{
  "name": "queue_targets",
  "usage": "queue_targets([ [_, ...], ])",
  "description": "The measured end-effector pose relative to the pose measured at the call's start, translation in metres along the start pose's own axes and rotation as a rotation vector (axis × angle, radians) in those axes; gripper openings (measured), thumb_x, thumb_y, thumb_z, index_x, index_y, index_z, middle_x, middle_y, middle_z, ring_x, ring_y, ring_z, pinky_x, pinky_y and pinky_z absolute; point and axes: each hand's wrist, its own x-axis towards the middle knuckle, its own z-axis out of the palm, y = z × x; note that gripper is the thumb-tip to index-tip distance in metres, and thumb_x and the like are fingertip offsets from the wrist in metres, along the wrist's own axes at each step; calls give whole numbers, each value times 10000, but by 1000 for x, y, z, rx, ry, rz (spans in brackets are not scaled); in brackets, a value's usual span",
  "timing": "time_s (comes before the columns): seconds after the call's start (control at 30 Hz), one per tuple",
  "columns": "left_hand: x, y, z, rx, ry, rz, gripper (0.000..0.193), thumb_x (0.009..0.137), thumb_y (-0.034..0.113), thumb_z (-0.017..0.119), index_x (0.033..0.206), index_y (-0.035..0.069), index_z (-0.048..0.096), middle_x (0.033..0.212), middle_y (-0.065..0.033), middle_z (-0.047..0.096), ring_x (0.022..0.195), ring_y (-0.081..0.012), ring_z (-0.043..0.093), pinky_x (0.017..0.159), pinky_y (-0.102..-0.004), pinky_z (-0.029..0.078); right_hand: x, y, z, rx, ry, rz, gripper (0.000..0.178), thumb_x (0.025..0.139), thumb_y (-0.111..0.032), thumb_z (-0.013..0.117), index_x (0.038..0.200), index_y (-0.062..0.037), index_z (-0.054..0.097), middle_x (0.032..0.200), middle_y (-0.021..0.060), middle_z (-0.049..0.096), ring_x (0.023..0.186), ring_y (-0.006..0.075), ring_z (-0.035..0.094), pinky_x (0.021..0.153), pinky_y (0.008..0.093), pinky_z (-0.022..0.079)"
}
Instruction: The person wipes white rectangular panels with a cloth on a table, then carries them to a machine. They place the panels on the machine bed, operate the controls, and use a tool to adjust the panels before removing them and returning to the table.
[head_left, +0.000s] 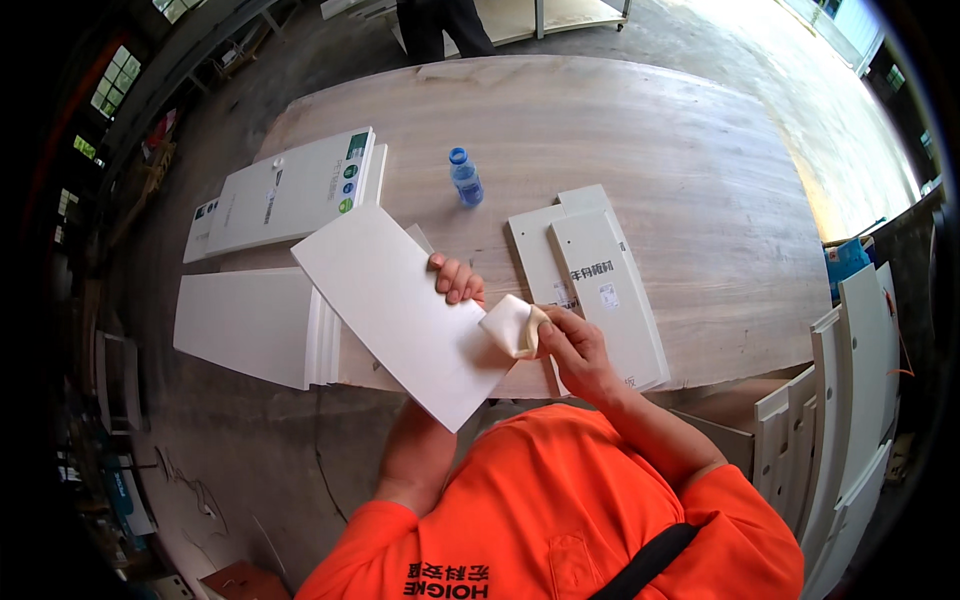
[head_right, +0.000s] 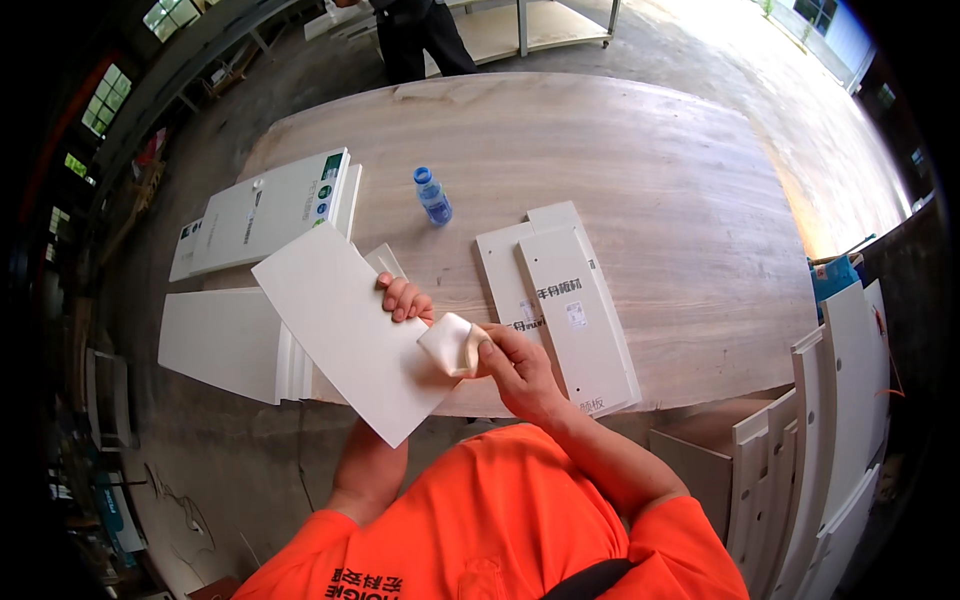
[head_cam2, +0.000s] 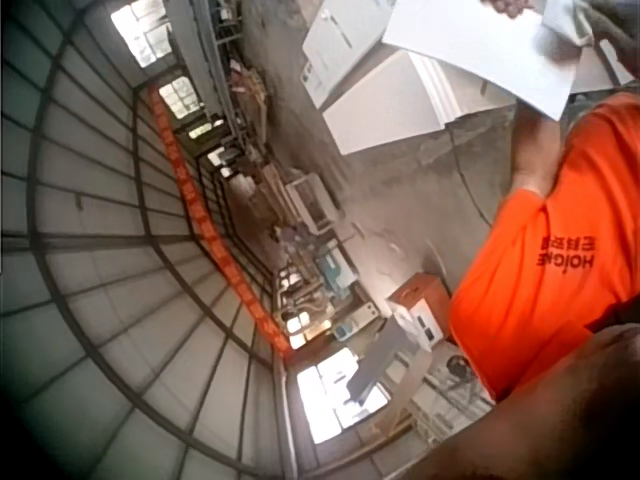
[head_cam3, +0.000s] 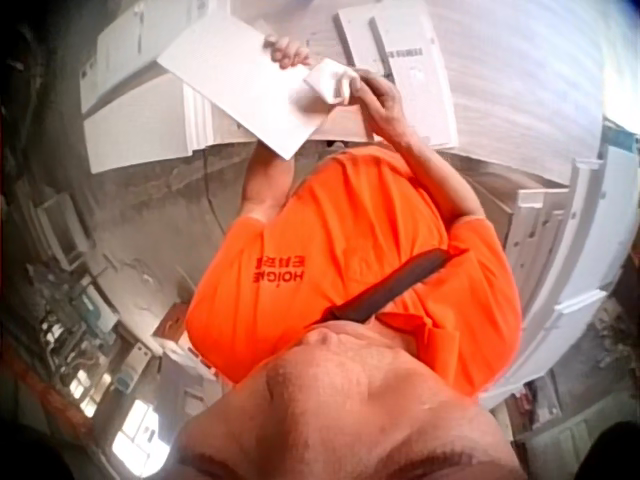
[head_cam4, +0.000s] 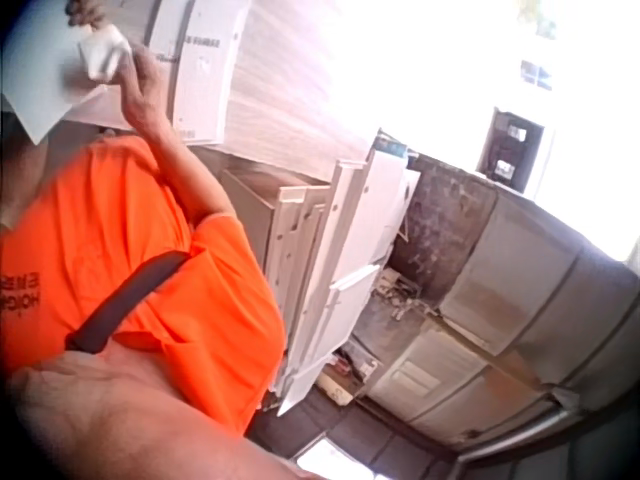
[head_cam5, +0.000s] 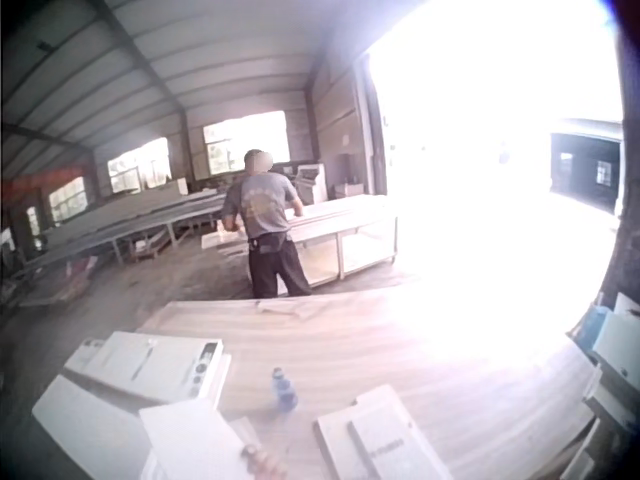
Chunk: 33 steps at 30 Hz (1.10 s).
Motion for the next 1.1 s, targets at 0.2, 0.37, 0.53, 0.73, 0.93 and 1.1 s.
queue_targets([
  [0.2, -3, -44, 9, 213, 30, 1, 163, 1047, 306, 493, 1052, 156, 555, 842, 5, 587, 1061, -225, 551, 1159, -461, 297, 33, -55, 58, -600, -73, -43, 784, 1035, -412, 515, 1521, 165, 301, 1612, 366, 270, 1539, 476, 238, 1259, 487, 226],
  [0.37, 15, 0, -25, 252, -128, 119, 141, 1061, 290, 508, 983, 211, 594, 865, 35, 652, 1284, -224, 536, 1215, -540, 207, -16, -37, 53, -740, -221, -134, 773, 1057, -448, 495, 1512, 156, 337, 1614, 363, 279, 1541, 474, 237, 1267, 506, 204],
  [0.53, 12, -26, 1, 317, -55, 14, 158, 1070, 318, 496, 1038, 185, 575, 985, -12, 648, 1153, -216, 588, 1216, -511, 231, 44, -44, 52, -708, -111, -90, 772, 1063, -477, 444, 1528, 130, 336, 1614, 329, 311, 1535, 438, 269, 1244, 488, 258],
  [0.73, -3, -4, -6, 991, 830, -52, 733, 1064, 670, 358, 1169, 16, 672, 1035, -86, 710, 926, -215, 691, 809, -348, 547, 27, -31, 27, 298, -284, 365, 543, 1043, -482, 605, 1338, -27, 572, 1113, 58, 649, 1008, 153, 608, 900, 352, 508],
  [0.93, -76, 71, -103, 2203, 995, 313, 544, 963, 485, 727, 1133, -22, 625, 1206, -191, 620, 1144, -324, 591, 990, -435, 470, 47, 41, 25, 273, -35, 452, 261, 917, -135, 742, 1120, 10, 666, 947, 23, 696, 861, 117, 632, 798, 309, 526],
  [1.1, -133, 143, -157, 1864, 1493, -169, 626, 910, 488, 783, 1160, -72, 653, 1154, -236, 695, 1043, -330, 675, 890, -428, 528, 80, 102, 33, 150, -18, 478, 273, 873, -128, 766, 1095, 8, 683, 949, 48, 722, 851, 130, 657, 788, 315, 536],
])
